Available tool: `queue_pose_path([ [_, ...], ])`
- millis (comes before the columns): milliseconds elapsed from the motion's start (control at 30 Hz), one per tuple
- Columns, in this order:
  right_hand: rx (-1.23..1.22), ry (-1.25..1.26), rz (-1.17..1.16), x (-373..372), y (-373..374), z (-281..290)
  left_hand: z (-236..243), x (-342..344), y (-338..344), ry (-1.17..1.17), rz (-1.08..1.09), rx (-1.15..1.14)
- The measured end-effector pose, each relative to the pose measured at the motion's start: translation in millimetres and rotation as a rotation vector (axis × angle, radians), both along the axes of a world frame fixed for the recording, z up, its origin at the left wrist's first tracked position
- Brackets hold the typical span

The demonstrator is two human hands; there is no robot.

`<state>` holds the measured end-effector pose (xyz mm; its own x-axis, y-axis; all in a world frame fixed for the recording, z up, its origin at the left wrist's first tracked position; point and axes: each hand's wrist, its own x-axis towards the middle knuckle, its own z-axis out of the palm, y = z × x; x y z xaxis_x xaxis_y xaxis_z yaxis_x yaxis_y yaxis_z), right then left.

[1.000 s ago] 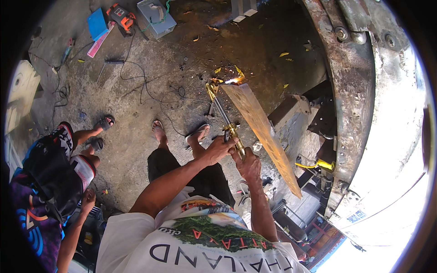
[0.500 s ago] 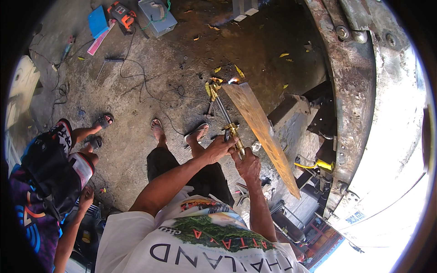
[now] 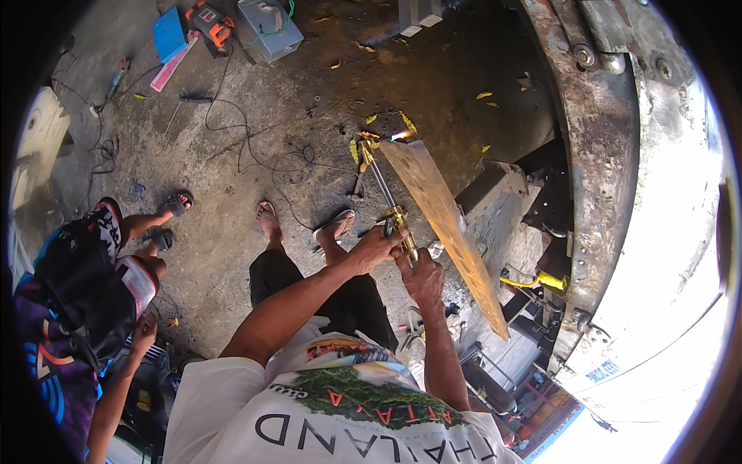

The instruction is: The person uses a welding torch to heat and cut a metal beam, producing sparks. They adjust the torch and reposition the beam while another person assists nearby.

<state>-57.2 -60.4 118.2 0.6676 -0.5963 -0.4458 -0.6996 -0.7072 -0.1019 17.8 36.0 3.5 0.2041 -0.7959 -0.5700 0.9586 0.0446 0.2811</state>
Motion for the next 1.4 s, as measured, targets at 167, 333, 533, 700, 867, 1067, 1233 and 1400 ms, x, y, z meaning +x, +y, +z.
queue_pose_path([
  [167, 0.002, -0.002, 0.019, 0, -2, 1, 0, -2, -2, -0.002, 0.028, -0.020],
  [333, -0.008, 0.025, 0.014, 0, -1, 1, 5, 2, 0, -0.012, 0.004, 0.009],
  [533, -0.004, -0.001, -0.004, -2, -2, -1, 12, 7, 3, -0.021, 0.004, 0.006],
  [700, -0.011, 0.018, -0.012, 0, -2, 0, 10, 4, 0, 0.004, 0.018, 0.002],
  [867, -0.026, 0.027, 0.013, 1, -3, 2, -4, -6, -6, 0.034, 0.044, -0.015],
  [1067, -0.040, 0.025, 0.021, 1, -4, 3, -3, -8, -9, 0.043, 0.066, -0.030],
  [1233, -0.045, 0.023, 0.024, -2, -8, 0, 4, -6, -9, 0.032, 0.059, -0.016],
  [1400, -0.053, 0.021, 0.045, -1, -9, 3, 0, -7, -9, 0.033, 0.068, -0.047],
])
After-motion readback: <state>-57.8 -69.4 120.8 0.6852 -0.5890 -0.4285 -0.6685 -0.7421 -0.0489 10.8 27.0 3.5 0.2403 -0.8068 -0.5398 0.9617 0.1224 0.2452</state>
